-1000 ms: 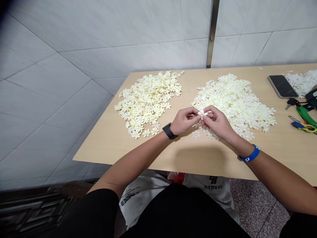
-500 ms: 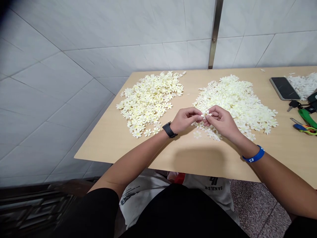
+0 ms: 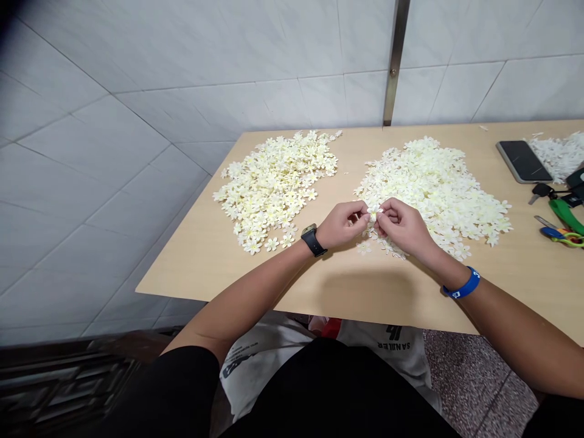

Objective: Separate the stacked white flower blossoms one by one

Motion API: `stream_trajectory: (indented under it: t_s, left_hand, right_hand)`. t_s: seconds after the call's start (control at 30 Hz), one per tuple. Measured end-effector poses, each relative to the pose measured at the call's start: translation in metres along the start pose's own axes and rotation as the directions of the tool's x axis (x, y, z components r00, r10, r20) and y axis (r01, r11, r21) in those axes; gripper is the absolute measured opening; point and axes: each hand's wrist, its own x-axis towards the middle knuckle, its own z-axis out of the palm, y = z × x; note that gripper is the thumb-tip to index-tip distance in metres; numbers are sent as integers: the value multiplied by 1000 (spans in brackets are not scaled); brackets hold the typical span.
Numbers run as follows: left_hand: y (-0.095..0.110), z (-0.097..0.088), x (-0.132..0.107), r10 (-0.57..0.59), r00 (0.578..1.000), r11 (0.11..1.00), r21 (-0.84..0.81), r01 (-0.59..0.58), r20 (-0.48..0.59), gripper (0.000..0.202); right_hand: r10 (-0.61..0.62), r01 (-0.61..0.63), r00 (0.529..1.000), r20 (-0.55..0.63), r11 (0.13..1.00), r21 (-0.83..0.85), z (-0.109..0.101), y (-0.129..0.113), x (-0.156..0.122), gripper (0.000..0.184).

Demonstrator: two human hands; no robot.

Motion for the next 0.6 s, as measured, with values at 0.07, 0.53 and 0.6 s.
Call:
stream_trajectory:
  t_s: [0.07, 0.53, 0.6]
  left_hand:
    - [1, 0, 0, 19, 1000, 1000, 21, -19, -2, 21]
    - [5, -3, 1, 49, 970, 999, -26, -44, 239, 43]
    - [2, -3, 2, 33, 972, 999, -16, -30, 231, 44]
  right_hand:
    - [15, -9, 996, 92, 997, -73, -3, -1, 0, 23]
    - [-188, 214, 976, 111, 927, -309, -13, -13, -4, 30]
    - [-198, 223, 974, 109, 923, -312, -12, -12, -3, 29]
